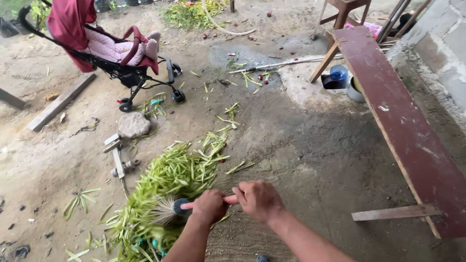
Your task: Stripping leaves from branches and sweeping the yard debris.
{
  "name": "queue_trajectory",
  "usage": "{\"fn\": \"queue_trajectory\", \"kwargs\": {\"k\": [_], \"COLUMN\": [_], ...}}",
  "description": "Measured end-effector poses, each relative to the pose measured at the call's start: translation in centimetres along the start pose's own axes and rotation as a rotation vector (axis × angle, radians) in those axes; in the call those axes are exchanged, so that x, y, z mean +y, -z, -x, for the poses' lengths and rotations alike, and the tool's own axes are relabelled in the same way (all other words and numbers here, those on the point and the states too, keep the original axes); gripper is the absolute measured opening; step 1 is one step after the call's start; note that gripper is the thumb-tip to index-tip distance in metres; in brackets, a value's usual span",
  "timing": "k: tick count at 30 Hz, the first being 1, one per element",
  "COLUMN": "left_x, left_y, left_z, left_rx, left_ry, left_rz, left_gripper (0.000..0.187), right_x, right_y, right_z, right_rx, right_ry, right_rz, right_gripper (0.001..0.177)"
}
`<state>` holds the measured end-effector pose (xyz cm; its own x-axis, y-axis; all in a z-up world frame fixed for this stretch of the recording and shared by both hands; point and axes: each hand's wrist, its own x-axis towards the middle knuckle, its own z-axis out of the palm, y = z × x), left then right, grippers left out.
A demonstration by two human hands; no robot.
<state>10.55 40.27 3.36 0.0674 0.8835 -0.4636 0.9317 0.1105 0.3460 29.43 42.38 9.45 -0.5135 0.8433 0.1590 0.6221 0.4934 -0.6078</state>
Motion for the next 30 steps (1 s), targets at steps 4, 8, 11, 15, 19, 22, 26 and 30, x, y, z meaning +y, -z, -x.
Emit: {"fn": "queue_trajectory", "kwargs": {"k": [4, 8, 11, 15, 19, 22, 26, 30], "left_x": [1.6, 7.4, 11.2, 13.3, 9.4, 4.3, -1.1, -3.8], "left_y": [3.4, 11.3, 13.8, 11.3, -0.9, -8.1, -4.3, 3.5], "left_z": [0.1, 1.9, 1.8, 0.5, -5.0, -5.6, 0.3, 4.2], "left_rx": [0.022, 0.028, 0.069, 0.049, 0.124, 0.081, -0.074, -0.047], "left_ry": [0.011, -0.041, -0.238, -0.385, -0.732, -0.781, -0.498, -0.288], "left_rz": [-0.103, -0.143, -0.048, 0.045, 0.319, 0.339, 0.172, 0.118], "left_gripper": [0.026, 0.045, 0.042, 0.048, 0.033, 0.028, 0.024, 0.029], "right_x": [-1.6, -5.2, -11.2, -14.2, -11.9, -9.8, -10.4, -12.3], "right_y": [3.8, 12.2, 19.5, 20.4, 11.9, 5.1, 1.6, 0.4], "right_z": [-2.6, -4.8, -5.6, -4.6, -2.4, 0.0, 1.2, -0.4], "right_rx": [-0.199, -0.192, -0.201, -0.156, -0.328, -0.307, -0.190, -0.131], "right_ry": [-0.187, -0.358, -0.475, -0.417, -0.351, -0.332, -0.242, -0.244], "right_rz": [-0.032, 0.133, 0.355, 0.707, 0.905, 0.765, 0.452, 0.291], "right_gripper": [0.046, 0.043, 0.040, 0.032, 0.014, 0.017, 0.032, 0.035]}}
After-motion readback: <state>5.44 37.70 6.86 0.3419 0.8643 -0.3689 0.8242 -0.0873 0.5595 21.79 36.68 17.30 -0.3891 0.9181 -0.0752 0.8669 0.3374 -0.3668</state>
